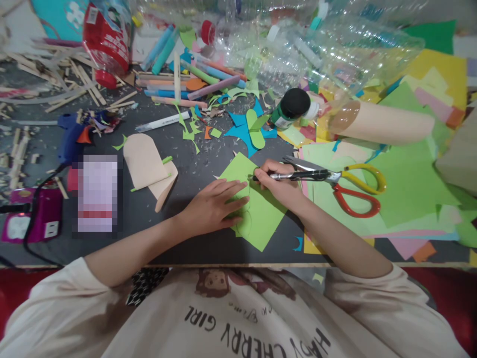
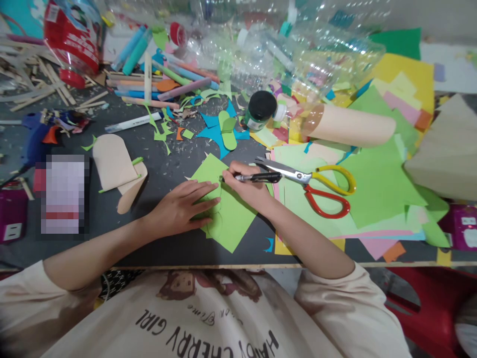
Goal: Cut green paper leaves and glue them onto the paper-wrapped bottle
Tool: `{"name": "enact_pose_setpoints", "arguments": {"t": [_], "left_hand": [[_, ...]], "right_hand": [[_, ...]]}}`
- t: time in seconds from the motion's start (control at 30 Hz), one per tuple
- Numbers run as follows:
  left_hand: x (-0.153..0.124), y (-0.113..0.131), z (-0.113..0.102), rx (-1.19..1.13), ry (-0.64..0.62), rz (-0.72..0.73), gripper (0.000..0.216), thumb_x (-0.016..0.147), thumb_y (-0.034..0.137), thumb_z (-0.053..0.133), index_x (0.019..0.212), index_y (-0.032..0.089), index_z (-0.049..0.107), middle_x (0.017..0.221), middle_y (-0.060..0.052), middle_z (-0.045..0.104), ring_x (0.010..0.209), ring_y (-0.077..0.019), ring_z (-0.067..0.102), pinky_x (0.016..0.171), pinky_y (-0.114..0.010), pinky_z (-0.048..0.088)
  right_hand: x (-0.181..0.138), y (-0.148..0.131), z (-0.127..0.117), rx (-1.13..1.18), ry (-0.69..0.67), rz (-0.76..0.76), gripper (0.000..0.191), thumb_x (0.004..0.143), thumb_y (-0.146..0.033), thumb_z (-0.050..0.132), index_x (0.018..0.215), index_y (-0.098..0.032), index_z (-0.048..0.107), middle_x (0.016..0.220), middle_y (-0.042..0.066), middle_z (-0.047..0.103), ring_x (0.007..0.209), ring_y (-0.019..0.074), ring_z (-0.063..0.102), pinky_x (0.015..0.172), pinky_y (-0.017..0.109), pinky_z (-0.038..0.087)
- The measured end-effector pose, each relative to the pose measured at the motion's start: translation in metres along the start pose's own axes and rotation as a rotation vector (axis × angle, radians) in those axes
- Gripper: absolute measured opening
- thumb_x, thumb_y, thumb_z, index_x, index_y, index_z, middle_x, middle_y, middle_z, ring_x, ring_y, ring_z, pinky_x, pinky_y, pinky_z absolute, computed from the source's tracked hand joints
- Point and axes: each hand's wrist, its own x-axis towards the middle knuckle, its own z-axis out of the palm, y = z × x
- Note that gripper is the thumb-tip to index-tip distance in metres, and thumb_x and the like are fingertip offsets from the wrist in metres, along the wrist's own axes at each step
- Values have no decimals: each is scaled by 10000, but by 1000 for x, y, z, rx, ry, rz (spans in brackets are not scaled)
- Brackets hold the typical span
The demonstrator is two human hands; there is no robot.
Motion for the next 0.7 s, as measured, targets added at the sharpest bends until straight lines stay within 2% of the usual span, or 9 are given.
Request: {"name": "enact_pose_setpoints", "arguments": {"t": [0.17,0.37,0.57,0.7], "left_hand": [[0,0,0,9,23,-2,347,920,395,456,1198,224,575,1368,-97,538,1245,-245,507,1044,-438,411],[0,-1,3,5,122,46,331,911,377,486,1158,185,596,1312,-132,574,1187,-271,545,984,-448,447],[2,-1,4,3,155,56,330,905,376,498,1148,178,598,1294,-136,586,1156,-282,565,954,-458,467],[1,-1,5,-6,146,51,329,899,371,509,1156,181,590,1302,-135,580,1168,-282,562,957,-460,467]], "right_hand": [[0,0,0,2,1,-19,342,822,-317,512,524,-217,376,526,-24,457,511,112,425,524,272,329],[1,0,0,0,7,0,340,807,-310,506,513,-212,367,502,-38,428,486,97,402,507,260,308],[0,-1,1,45,-10,-16,325,786,-258,504,507,-216,341,482,-48,401,462,91,370,493,257,300],[1,-1,1,31,8,6,327,788,-290,502,509,-215,349,493,-42,415,472,94,389,502,261,307]]}}
